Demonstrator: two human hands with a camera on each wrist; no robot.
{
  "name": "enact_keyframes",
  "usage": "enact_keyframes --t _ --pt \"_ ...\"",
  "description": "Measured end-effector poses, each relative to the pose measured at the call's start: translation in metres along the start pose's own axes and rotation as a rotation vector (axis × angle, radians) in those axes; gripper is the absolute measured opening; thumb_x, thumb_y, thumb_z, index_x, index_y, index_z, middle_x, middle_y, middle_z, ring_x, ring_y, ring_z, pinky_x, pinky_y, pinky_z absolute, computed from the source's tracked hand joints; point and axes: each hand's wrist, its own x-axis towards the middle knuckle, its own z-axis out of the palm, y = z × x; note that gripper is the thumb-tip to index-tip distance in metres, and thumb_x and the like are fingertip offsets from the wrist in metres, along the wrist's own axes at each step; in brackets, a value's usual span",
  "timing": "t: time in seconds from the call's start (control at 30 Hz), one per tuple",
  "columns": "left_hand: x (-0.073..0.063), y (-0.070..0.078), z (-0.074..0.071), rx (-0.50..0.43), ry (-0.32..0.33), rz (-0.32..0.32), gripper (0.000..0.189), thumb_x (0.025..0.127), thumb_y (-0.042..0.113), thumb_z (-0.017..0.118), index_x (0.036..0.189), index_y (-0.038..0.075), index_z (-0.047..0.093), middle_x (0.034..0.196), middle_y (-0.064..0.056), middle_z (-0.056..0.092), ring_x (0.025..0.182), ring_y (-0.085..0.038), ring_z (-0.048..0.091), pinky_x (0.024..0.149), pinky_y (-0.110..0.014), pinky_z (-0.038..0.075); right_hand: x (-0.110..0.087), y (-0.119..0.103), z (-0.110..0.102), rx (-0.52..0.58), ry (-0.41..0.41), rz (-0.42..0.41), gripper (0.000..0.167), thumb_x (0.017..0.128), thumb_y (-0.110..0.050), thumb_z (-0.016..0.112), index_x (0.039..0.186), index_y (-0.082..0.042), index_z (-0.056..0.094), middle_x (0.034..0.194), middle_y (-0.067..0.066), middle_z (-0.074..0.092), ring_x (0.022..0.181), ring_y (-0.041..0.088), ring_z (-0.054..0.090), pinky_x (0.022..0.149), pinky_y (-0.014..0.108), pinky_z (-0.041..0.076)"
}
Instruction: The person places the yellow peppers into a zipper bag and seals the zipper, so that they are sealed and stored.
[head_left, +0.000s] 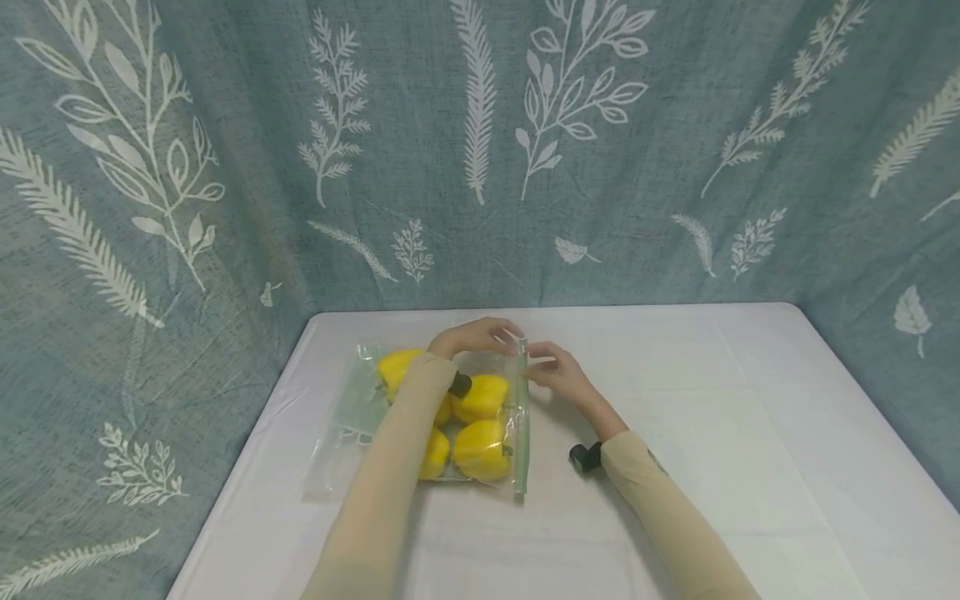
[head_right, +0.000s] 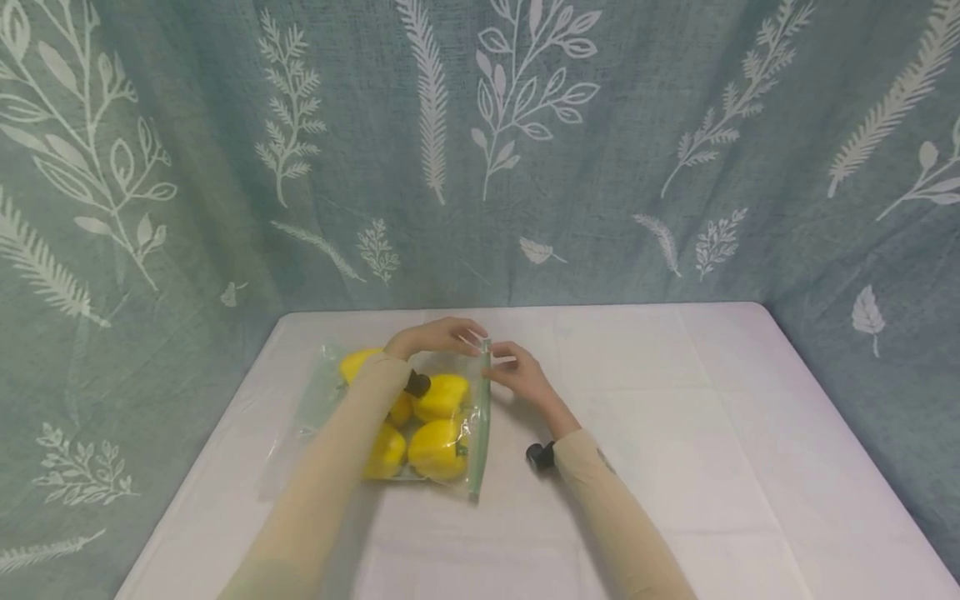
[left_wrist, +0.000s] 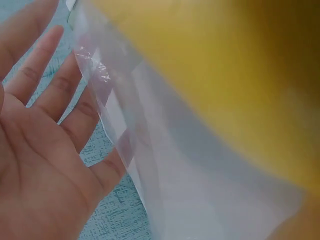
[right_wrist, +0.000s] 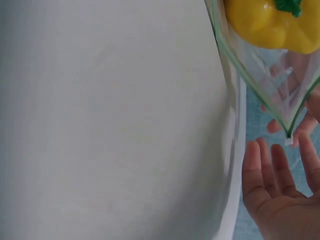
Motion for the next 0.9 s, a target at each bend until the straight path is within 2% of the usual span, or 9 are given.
enact_keyframes --t 0.2,0.4,0.63,0.9 --pt "0.001 0.0 -0.001 -0.011 0.006 0.036 0.044 0.088 0.015 0.063 0.13 0.006 0.05 0.131 -0.011 0.052 0.12 -0.027 0.049 0.1 -0.041 0.041 0.005 -0.002 0.0 0.031 -0.005 -0.027 0.047 0.086 -0.012 0.065 0.128 0.001 0.047 0.13 0.023 0.048 0.113 0.043 0.052 0.083 0.045 0.051" --pt "0.003 0.0 -0.002 -0.045 0.034 0.064 0.037 0.087 0.01 0.063 0.123 0.005 0.055 0.123 -0.012 0.058 0.115 -0.026 0.052 0.096 -0.037 0.044 0.012 -0.002 0.002 -0.002 0.023 -0.036 0.04 0.086 -0.012 0.064 0.123 -0.001 0.053 0.124 0.02 0.054 0.107 0.038 0.057 0.079 0.038 0.053" --pt "0.003 0.001 0.0 -0.064 0.05 0.172 0.03 0.086 0.002 0.062 0.115 -0.004 0.059 0.115 -0.018 0.061 0.109 -0.028 0.055 0.092 -0.033 0.046 0.016 -0.002 0.007 -0.014 0.083 -0.046 0.035 0.087 -0.015 0.063 0.119 -0.002 0.056 0.12 0.017 0.057 0.103 0.033 0.06 0.077 0.035 0.054" --pt "0.0 0.004 0.002 -0.024 0.087 0.146 0.029 0.085 0.003 0.063 0.113 -0.003 0.06 0.112 -0.017 0.062 0.104 -0.027 0.056 0.087 -0.031 0.048 0.019 -0.003 0.012 0.02 0.123 -0.032 0.036 0.089 -0.017 0.062 0.12 -0.001 0.056 0.12 0.022 0.056 0.104 0.038 0.058 0.083 0.04 0.052"
